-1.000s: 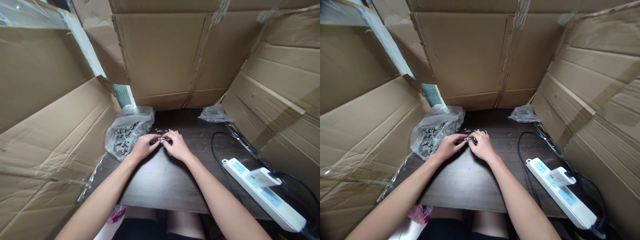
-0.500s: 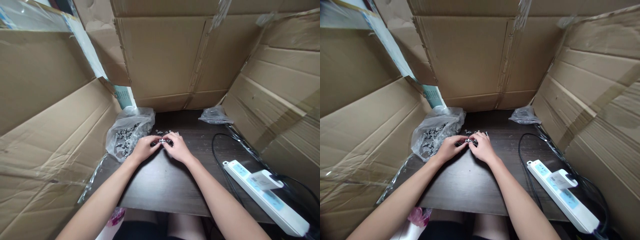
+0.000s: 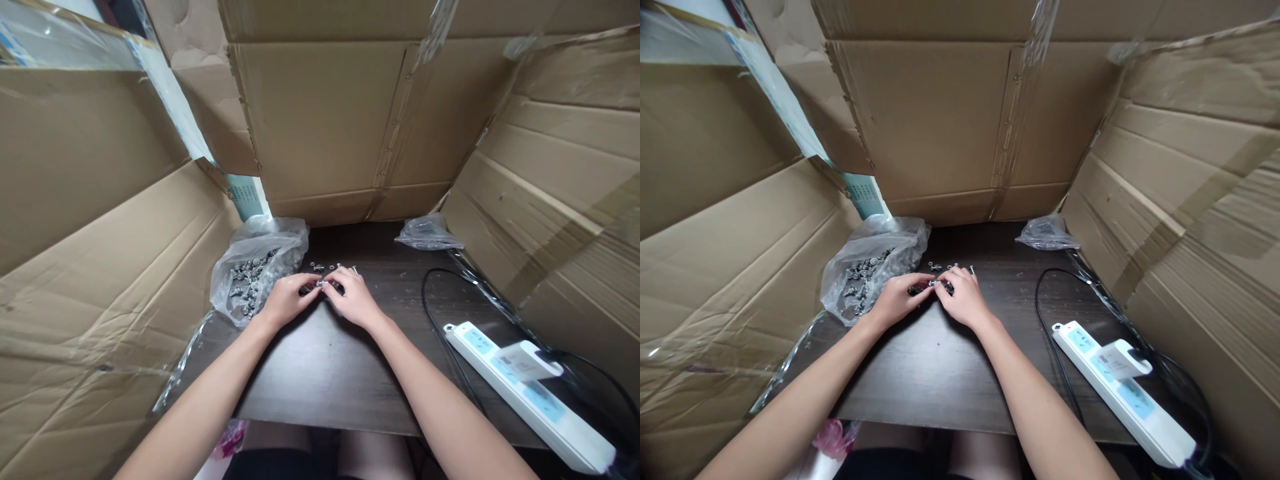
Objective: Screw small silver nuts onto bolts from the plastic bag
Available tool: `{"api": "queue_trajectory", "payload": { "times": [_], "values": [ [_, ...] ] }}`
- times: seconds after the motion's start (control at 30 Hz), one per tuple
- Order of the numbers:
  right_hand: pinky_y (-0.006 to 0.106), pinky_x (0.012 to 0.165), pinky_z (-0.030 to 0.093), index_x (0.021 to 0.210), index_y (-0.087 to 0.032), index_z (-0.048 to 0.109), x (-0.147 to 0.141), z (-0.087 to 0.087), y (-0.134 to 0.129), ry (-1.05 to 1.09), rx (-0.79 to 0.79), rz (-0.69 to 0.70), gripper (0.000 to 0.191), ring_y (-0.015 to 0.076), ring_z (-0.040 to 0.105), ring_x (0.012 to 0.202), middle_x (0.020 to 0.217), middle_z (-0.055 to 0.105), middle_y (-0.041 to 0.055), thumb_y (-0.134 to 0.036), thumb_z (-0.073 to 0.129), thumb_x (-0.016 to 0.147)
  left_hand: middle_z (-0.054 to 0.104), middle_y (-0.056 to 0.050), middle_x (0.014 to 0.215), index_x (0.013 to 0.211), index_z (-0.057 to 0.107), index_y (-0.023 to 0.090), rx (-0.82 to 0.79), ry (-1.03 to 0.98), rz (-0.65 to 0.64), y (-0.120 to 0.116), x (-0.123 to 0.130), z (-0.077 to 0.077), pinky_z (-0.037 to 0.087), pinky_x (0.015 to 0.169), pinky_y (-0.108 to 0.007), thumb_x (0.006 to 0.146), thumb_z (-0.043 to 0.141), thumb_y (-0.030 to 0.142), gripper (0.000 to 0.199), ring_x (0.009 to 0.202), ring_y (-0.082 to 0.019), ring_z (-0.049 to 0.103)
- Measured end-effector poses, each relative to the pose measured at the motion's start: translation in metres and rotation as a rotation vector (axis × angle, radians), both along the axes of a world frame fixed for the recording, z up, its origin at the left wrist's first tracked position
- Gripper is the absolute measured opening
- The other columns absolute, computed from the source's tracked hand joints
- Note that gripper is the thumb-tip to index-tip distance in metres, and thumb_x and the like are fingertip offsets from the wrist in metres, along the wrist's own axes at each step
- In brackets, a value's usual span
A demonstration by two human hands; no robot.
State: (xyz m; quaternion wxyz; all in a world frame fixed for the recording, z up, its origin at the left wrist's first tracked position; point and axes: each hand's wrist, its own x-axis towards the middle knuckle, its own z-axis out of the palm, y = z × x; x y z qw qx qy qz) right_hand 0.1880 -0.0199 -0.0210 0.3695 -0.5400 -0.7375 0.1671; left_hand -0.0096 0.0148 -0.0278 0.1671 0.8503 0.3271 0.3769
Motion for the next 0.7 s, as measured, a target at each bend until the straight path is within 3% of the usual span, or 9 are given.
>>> {"api": "queue_trajectory", "payload": {
  "times": [0.2,0.4,0.7],
  "values": [
    [0.043,0.095,0.044,0.095,-0.022,0.07,0.0001,0.0003,-0.0006,0.018,0.021,0.012,0.008,0.025,0.061,0.103,0.104,0.07,0.0053,-0.025,0.063,0.094,0.079,-0.004,0.103,0.115,0.073,0.019,-0.015,-0.005,-0.018,0.0,0.0,0.0006,0.061,0.082,-0.028,0.094,0.068,0.026,0.022,0.088,-0.018,0.076],
    [0.044,0.095,0.041,0.087,-0.023,0.071,-0.0002,0.0018,-0.0005,-0.017,-0.02,0.0,0.016,0.0244,0.061,0.1,0.1,0.071,0.0043,-0.026,0.059,0.097,0.079,-0.004,0.1,0.114,0.072,0.019,-0.018,-0.007,-0.03,0.0003,0.0001,-0.001,0.061,0.08,-0.028,0.095,0.068,0.027,0.022,0.086,-0.018,0.076],
    [0.043,0.097,0.042,0.093,-0.022,0.07,-0.0002,0.0003,-0.0005,-0.001,0.015,0.012,0.011,0.024,0.06,0.103,0.103,0.07,0.0049,-0.024,0.059,0.096,0.079,-0.004,0.099,0.113,0.073,0.02,-0.031,-0.018,-0.037,-0.0028,0.0013,0.0035,0.061,0.08,-0.026,0.095,0.067,0.029,0.021,0.085,-0.017,0.075]
  ]
}}
